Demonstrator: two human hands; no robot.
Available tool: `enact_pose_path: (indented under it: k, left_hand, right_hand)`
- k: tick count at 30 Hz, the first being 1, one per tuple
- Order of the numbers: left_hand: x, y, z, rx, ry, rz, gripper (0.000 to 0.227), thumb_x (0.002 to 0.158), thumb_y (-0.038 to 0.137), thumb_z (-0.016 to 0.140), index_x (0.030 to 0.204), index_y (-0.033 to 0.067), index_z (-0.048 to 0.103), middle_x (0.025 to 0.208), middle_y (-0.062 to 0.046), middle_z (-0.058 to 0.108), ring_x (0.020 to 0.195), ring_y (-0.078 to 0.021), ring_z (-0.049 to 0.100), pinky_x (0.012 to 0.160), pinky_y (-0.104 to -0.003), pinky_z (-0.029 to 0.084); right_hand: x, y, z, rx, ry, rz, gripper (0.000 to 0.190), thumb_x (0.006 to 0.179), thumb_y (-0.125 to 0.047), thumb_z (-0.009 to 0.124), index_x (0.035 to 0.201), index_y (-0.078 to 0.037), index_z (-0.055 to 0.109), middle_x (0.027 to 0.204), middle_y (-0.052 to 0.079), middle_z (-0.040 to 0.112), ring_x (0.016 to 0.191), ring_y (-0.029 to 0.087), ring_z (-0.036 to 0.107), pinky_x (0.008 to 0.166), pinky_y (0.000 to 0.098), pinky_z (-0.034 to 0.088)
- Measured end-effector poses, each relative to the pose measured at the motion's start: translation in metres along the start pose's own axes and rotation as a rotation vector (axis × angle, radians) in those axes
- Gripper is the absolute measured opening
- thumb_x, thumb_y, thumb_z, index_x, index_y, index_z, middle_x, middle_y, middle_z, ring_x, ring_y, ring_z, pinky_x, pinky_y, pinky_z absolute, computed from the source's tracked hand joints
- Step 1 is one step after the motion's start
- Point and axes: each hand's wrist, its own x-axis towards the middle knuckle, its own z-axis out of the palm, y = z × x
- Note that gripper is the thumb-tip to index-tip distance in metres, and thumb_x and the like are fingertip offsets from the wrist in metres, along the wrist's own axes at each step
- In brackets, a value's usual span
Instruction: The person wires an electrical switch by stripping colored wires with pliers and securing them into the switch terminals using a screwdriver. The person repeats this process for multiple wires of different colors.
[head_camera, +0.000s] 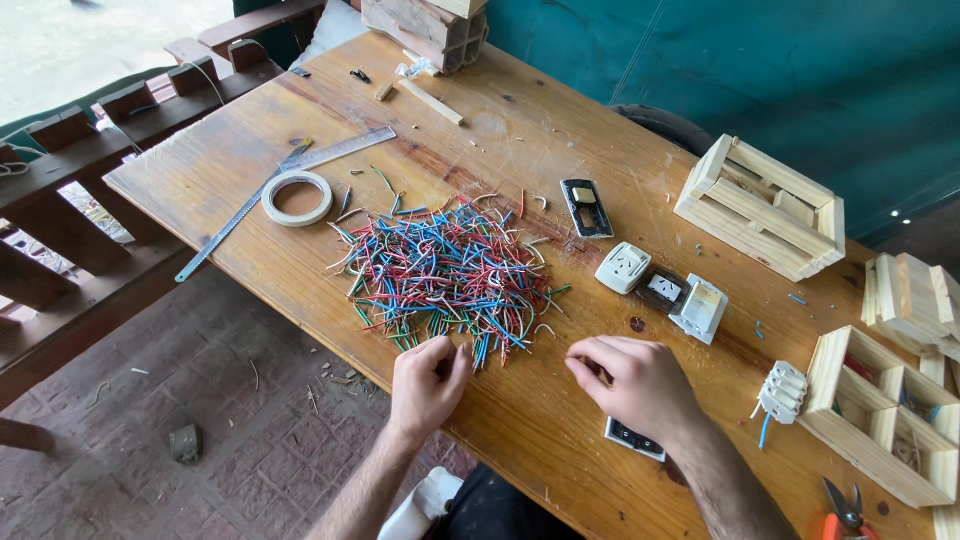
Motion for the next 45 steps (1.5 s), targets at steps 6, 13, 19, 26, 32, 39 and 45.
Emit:
enact_pose_path:
  k: [6, 13, 19, 26, 32, 39, 45]
  left_hand:
    - [-0.01, 0.004, -0.004, -0.157, 0.142, 0.058, 0.054, 0.114, 0.021, 0.068, 0.076, 0.0154, 0.031, 0.068, 0.003, 0.032, 0.061, -0.0134, 0.031, 0.057, -0.035, 0.026]
    - [-0.01, 0.008, -0.006, -0.171, 0.215, 0.049, 0.053, 0.114, 0.022, 0.067, 0.075, 0.0153, 0.03, 0.068, 0.003, 0.03, 0.061, -0.0132, 0.029, 0.058, -0.035, 0.025]
    - [-0.012, -0.017, -0.008, -0.404, 0.179, 0.118, 0.051, 0.11, 0.017, 0.073, 0.065, 0.0142, 0.051, 0.054, -0.01, 0.052, 0.045, -0.0307, 0.048, 0.048, -0.036, 0.041]
    - [-0.009, -0.009, -0.019, -0.395, 0.192, 0.139, 0.048, 0.11, 0.015, 0.074, 0.066, 0.0122, 0.054, 0.054, -0.012, 0.05, 0.044, -0.0339, 0.046, 0.047, -0.038, 0.04]
    - [-0.012, -0.018, -0.012, -0.388, 0.154, 0.144, 0.047, 0.109, 0.017, 0.073, 0.065, 0.0126, 0.057, 0.054, -0.009, 0.048, 0.045, -0.0279, 0.042, 0.047, -0.037, 0.039]
    - [-0.008, 0.024, -0.019, -0.245, 0.162, 0.11, 0.053, 0.114, 0.016, 0.062, 0.074, 0.0138, 0.026, 0.07, 0.003, 0.022, 0.064, -0.0129, 0.022, 0.061, -0.035, 0.019]
    - [-0.007, 0.025, -0.018, -0.248, 0.154, 0.124, 0.054, 0.114, 0.015, 0.062, 0.074, 0.0133, 0.026, 0.069, 0.003, 0.022, 0.065, -0.0129, 0.021, 0.062, -0.035, 0.019]
  right_hand:
    - [0.028, -0.006, 0.037, -0.024, -0.282, 0.238, 0.015, 0.104, -0.036, 0.077, 0.114, -0.026, 0.084, 0.106, -0.009, 0.088, 0.09, 0.021, 0.083, 0.077, 0.0476, 0.065]
    - [0.041, -0.031, 0.067, 0.035, -0.347, 0.335, 0.033, 0.106, -0.037, 0.077, 0.138, -0.027, 0.081, 0.112, -0.007, 0.087, 0.091, 0.021, 0.084, 0.082, 0.0486, 0.07]
    - [0.045, -0.03, 0.09, 0.023, -0.199, 0.27, 0.026, 0.101, -0.031, 0.084, 0.126, -0.022, 0.086, 0.111, 0.003, 0.079, 0.113, 0.026, 0.077, 0.1, 0.0461, 0.067]
    - [0.045, -0.027, 0.134, -0.083, -0.065, -0.015, 0.008, 0.099, -0.026, 0.086, 0.106, -0.023, 0.085, 0.105, 0.0, 0.072, 0.11, 0.023, 0.072, 0.097, 0.0428, 0.063]
    - [0.036, -0.036, 0.132, -0.184, 0.154, -0.283, 0.012, 0.105, -0.017, 0.076, 0.093, -0.019, 0.074, 0.094, 0.0, 0.065, 0.102, 0.022, 0.069, 0.089, 0.0389, 0.058]
    - [0.032, -0.039, 0.134, -0.176, 0.074, -0.305, 0.028, 0.112, -0.041, 0.078, 0.122, -0.014, 0.079, 0.124, 0.004, 0.081, 0.125, 0.03, 0.072, 0.096, 0.047, 0.058]
    - [0.04, -0.041, 0.131, -0.245, 0.13, -0.397, 0.007, 0.112, -0.015, 0.074, 0.107, -0.017, 0.069, 0.099, 0.001, 0.071, 0.099, 0.026, 0.068, 0.084, 0.0411, 0.056]
